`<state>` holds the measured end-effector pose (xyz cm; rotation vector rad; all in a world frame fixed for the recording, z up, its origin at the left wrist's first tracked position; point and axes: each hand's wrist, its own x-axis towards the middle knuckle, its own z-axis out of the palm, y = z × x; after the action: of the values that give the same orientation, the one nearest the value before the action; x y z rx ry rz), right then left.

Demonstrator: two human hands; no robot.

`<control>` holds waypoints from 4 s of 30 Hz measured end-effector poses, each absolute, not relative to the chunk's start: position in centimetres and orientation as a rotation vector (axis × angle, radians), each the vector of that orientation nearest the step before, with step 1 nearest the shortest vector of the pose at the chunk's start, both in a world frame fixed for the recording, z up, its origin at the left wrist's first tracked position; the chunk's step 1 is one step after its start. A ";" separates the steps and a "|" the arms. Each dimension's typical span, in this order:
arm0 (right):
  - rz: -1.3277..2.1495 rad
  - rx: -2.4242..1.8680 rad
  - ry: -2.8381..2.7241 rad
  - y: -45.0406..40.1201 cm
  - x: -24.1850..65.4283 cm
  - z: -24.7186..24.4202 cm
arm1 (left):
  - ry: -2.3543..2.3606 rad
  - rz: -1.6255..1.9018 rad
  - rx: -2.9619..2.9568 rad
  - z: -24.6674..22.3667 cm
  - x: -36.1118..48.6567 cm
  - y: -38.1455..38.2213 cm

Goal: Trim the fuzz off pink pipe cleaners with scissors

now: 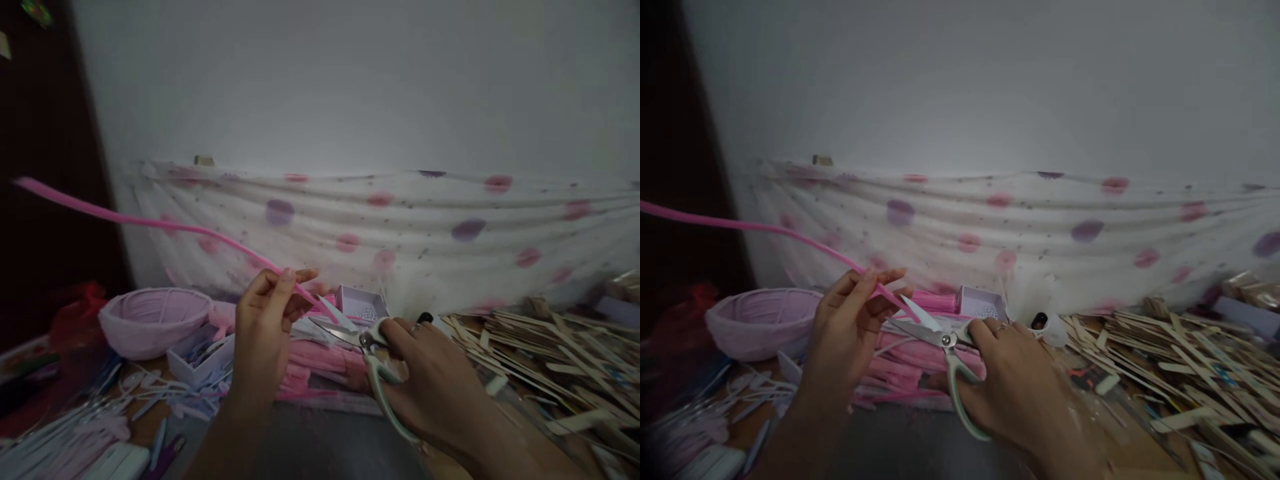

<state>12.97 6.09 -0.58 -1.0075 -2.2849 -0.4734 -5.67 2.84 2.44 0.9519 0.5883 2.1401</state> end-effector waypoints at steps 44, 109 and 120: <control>-0.776 -0.855 -2.179 7.3 13.5 -1.0 | 0.643 2.151 0.870 1.9 -5.4 3.6; -0.600 -0.838 -2.233 7.9 13.3 -1.2 | 0.486 1.964 0.550 1.9 -4.7 3.6; -0.517 -0.921 -2.294 8.4 13.8 -1.6 | 0.492 1.944 0.537 1.8 -4.8 3.7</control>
<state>13.84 8.36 -1.57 -0.9210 -2.2944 -0.5169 -4.77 3.70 1.77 0.5371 0.4916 1.9436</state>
